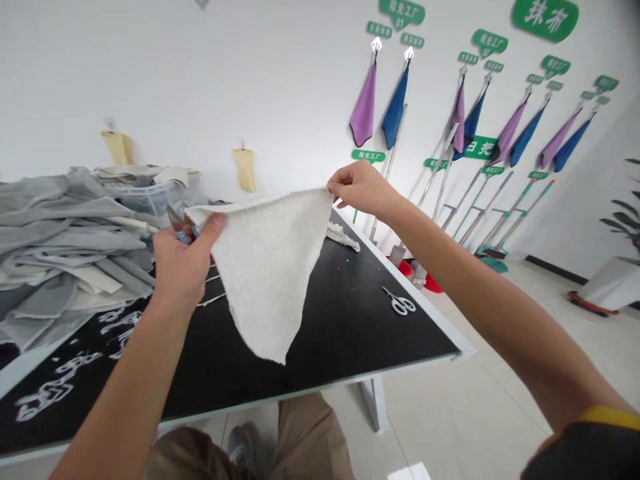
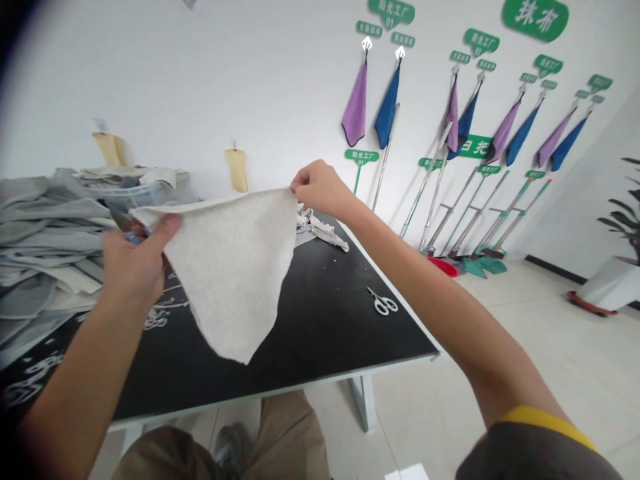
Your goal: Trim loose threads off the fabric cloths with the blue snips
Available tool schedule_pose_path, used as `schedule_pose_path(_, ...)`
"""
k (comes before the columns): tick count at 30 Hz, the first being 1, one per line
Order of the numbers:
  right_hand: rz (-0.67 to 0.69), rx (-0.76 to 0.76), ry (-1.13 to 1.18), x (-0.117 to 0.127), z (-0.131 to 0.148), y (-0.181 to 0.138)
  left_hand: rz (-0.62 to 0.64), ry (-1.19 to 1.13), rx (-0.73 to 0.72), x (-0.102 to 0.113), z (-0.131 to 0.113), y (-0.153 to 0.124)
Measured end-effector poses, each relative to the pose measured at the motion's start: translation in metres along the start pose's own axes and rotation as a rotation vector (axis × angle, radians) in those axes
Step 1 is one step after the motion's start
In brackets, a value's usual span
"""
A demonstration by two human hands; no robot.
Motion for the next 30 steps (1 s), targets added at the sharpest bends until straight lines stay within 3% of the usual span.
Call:
schedule_pose_path(3,-0.028,0.009,-0.004,0.005,0.008,-0.005,0.03,-0.008,-0.08,-0.005,-0.017,0.006)
schedule_pose_path(6,-0.035,0.002,0.011,0.007,0.015,-0.007,0.047,0.023,-0.026,-0.005,-0.024,0.004)
schedule_pose_path(9,-0.041,0.0,0.023,0.01,0.019,-0.008,0.067,0.099,0.04,-0.003,-0.025,0.002)
schedule_pose_path(13,-0.051,0.005,0.033,0.011,0.022,-0.009,0.089,0.158,0.015,-0.001,-0.03,0.003)
schedule_pose_path(30,-0.044,0.009,0.042,0.005,0.019,-0.011,0.064,0.124,0.016,-0.001,-0.031,0.006)
Point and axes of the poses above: each hand's wrist, its own y-axis towards the middle knuckle, its own x-axis out of the back of the hand, z = x × y, the point moved 5 cm from there along y, towards the middle knuckle, and after that the axes turned 2 degrees about -z, right-handed, at the moved point
